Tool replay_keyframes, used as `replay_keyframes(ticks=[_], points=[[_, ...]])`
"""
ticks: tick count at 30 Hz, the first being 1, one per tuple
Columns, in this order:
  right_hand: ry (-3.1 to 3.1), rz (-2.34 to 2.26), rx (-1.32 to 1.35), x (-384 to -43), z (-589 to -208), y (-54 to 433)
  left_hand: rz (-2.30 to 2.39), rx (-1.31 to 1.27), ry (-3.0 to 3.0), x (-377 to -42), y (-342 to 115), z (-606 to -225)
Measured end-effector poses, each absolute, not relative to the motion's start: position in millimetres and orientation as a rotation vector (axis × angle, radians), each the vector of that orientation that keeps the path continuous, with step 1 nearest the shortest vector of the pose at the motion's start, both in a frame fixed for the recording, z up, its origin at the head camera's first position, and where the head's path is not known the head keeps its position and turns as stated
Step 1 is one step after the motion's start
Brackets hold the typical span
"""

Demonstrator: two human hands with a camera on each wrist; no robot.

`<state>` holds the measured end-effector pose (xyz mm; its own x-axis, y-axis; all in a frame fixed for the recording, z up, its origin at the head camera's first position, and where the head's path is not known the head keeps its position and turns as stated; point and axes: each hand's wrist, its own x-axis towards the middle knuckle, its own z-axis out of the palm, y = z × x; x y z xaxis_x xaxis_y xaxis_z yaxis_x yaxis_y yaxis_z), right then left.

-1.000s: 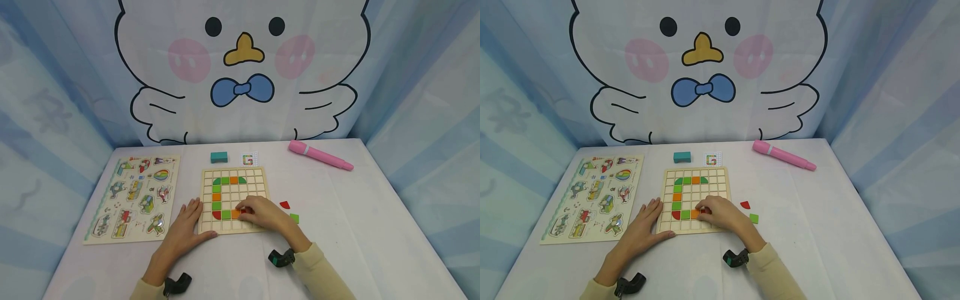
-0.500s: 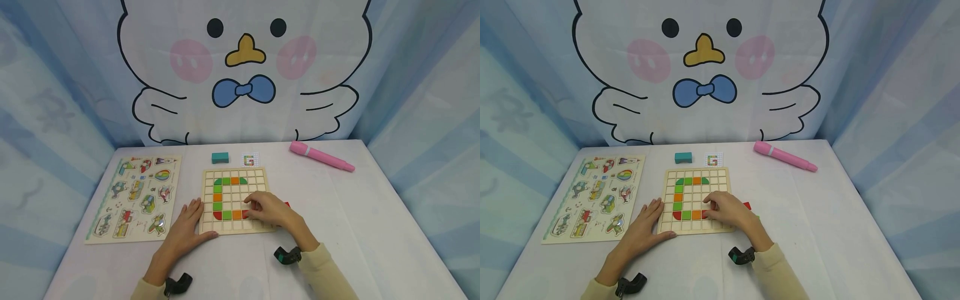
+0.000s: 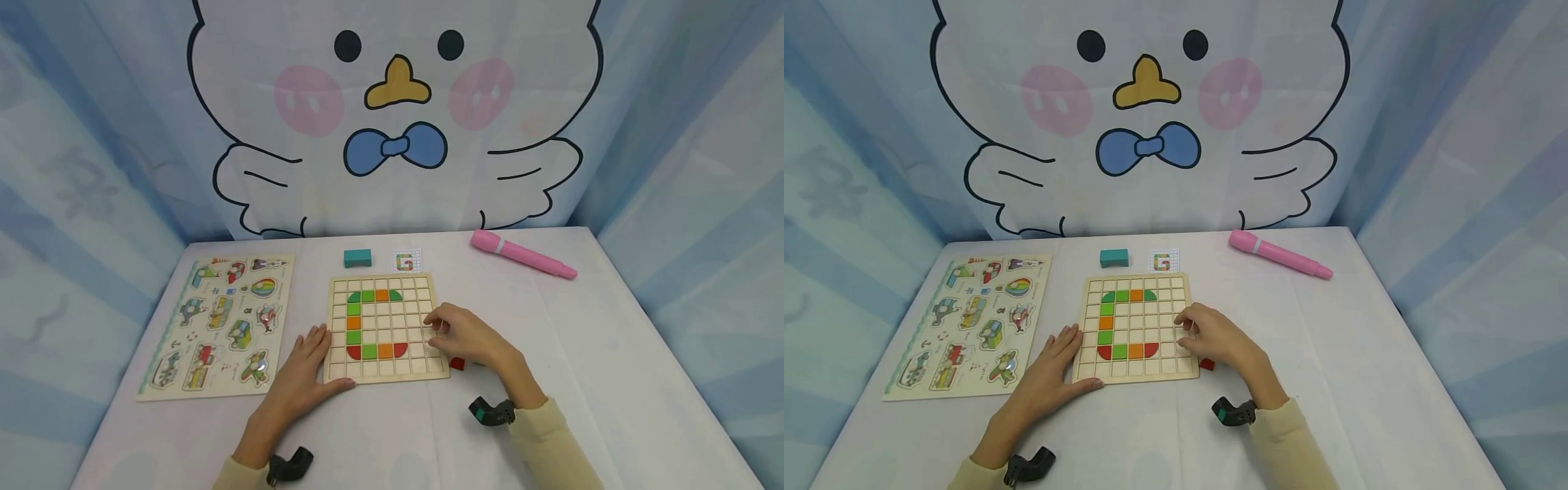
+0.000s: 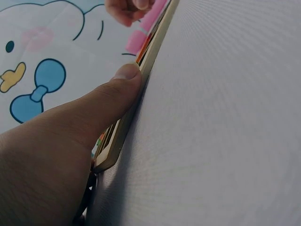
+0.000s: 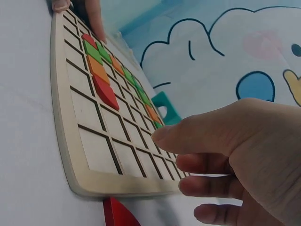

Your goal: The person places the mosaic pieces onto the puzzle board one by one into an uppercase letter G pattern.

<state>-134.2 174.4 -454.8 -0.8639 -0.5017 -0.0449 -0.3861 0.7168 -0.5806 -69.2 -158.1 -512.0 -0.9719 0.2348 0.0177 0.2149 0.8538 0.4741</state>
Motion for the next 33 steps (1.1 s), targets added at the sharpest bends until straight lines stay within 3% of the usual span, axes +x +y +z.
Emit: replay_keyframes(ticks=[18,33], points=[[2.727,-0.826,-0.519,-119.7,-460.7,233.8,0.758,0.357,2.978,-68.7,-156.7,-508.6],[2.643,-0.801,-0.380,-117.4,-466.4,246.4,0.757,0.363,2.978,-68.5,-157.5,-509.0]])
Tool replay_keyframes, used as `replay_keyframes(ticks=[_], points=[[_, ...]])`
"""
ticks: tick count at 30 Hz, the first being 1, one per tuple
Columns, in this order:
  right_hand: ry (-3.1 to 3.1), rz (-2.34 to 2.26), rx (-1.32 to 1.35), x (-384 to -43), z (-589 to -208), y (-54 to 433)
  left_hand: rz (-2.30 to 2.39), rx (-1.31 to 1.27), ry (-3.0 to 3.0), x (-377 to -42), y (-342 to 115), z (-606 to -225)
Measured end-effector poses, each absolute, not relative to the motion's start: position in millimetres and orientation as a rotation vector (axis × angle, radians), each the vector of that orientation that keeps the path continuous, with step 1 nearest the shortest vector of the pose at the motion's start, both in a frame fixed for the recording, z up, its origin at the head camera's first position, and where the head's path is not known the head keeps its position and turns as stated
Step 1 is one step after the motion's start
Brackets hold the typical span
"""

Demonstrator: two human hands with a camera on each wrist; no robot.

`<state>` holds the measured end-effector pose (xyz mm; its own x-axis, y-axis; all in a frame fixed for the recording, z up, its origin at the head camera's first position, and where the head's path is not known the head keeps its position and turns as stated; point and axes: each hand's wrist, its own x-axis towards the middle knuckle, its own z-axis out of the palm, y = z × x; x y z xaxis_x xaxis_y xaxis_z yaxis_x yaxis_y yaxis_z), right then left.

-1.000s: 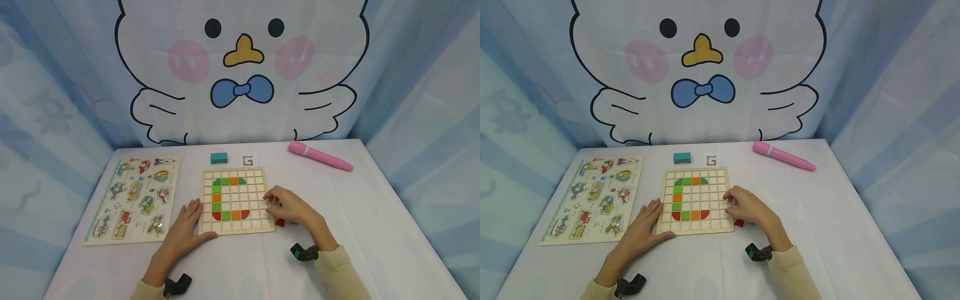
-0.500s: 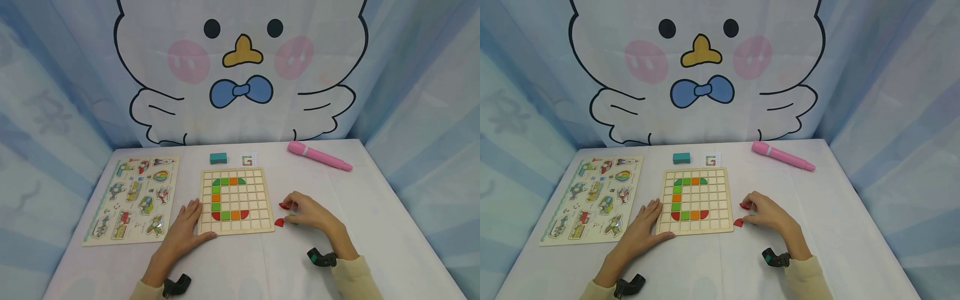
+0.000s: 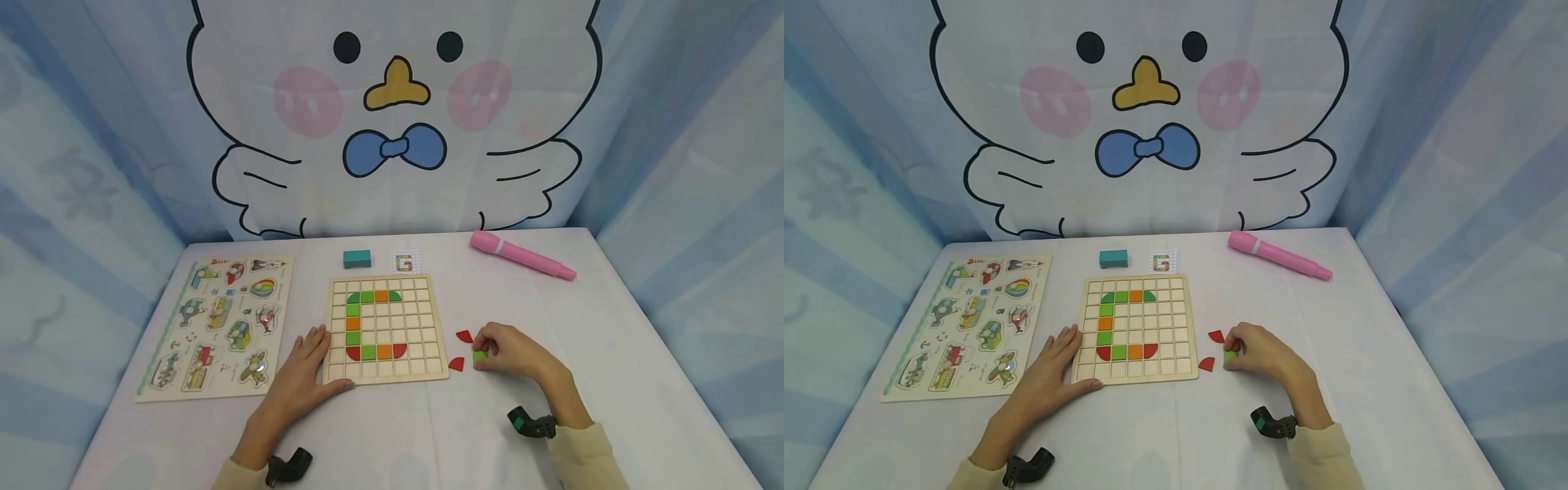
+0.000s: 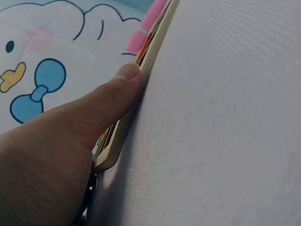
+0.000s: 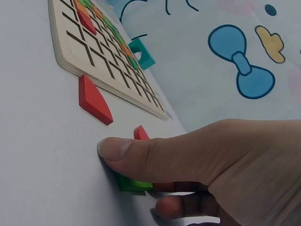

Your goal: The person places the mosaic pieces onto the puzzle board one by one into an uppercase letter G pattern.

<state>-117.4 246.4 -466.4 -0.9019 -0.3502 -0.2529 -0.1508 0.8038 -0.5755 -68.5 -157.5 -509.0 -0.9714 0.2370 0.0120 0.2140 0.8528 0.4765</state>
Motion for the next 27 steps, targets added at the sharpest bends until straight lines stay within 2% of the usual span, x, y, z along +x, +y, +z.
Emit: replay_keyframes(ticks=[19,27], points=[[2.563,-0.872,-0.472,-126.7,-452.3,236.1,0.762,0.357,2.978,-68.9,-158.4,-509.3],[2.592,-0.913,-0.613,-135.5,-449.3,216.3,0.772,0.351,2.962,-68.9,-157.9,-509.3]])
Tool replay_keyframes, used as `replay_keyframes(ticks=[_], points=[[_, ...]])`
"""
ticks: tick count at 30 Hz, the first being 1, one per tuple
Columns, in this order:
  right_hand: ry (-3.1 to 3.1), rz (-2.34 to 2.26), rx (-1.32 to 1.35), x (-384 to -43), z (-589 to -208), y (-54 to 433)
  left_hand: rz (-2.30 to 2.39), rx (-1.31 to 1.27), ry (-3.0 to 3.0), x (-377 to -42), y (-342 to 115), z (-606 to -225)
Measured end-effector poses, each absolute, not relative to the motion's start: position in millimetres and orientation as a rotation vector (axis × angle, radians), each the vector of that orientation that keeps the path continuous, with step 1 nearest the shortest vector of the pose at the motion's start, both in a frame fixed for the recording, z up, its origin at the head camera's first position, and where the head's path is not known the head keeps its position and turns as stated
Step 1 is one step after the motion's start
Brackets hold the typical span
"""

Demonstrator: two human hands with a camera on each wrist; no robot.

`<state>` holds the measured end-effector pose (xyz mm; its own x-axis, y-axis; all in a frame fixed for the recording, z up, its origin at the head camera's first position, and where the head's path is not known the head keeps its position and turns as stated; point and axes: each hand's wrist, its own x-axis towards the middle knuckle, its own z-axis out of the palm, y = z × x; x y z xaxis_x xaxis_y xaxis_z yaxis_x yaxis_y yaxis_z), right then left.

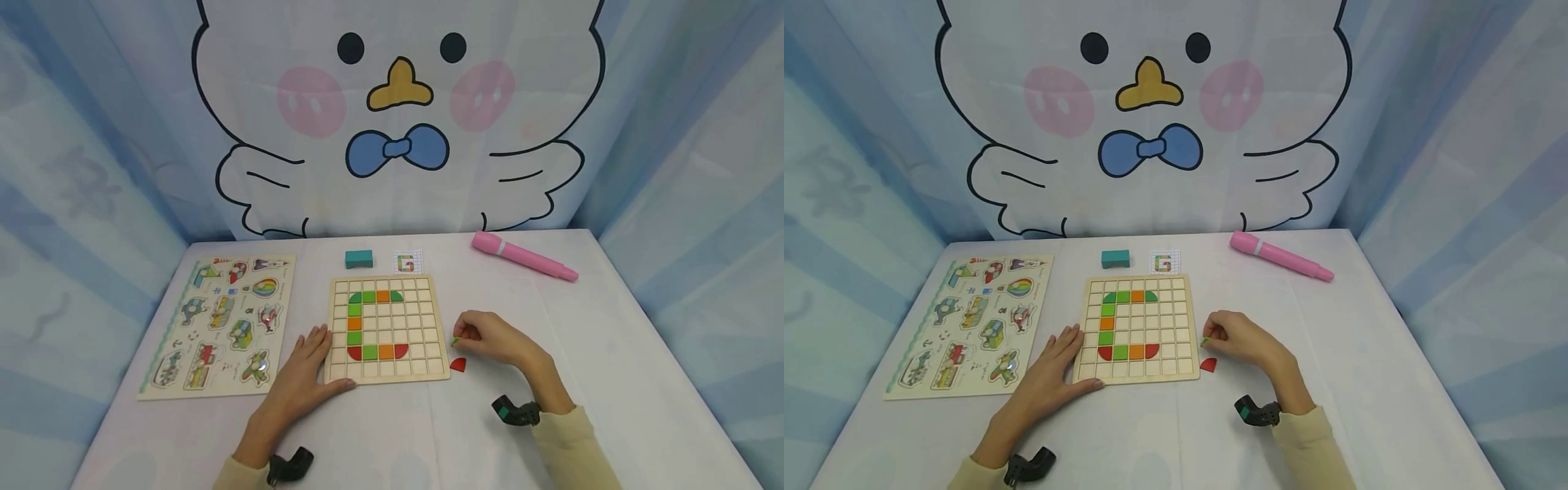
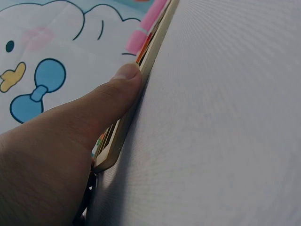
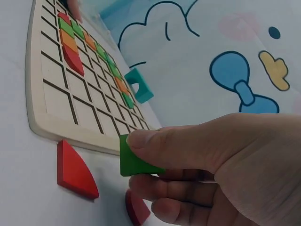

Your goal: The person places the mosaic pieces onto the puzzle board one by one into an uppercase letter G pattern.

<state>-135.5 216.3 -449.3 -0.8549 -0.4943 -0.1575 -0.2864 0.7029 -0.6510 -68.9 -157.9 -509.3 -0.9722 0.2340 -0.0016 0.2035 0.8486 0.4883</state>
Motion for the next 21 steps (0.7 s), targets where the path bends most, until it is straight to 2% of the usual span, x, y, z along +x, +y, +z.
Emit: replay_keyframes(ticks=[21], points=[[2.545,-0.986,-0.782,-152.8,-457.0,156.0,0.775,0.359,2.980,-68.7,-159.1,-511.8]])
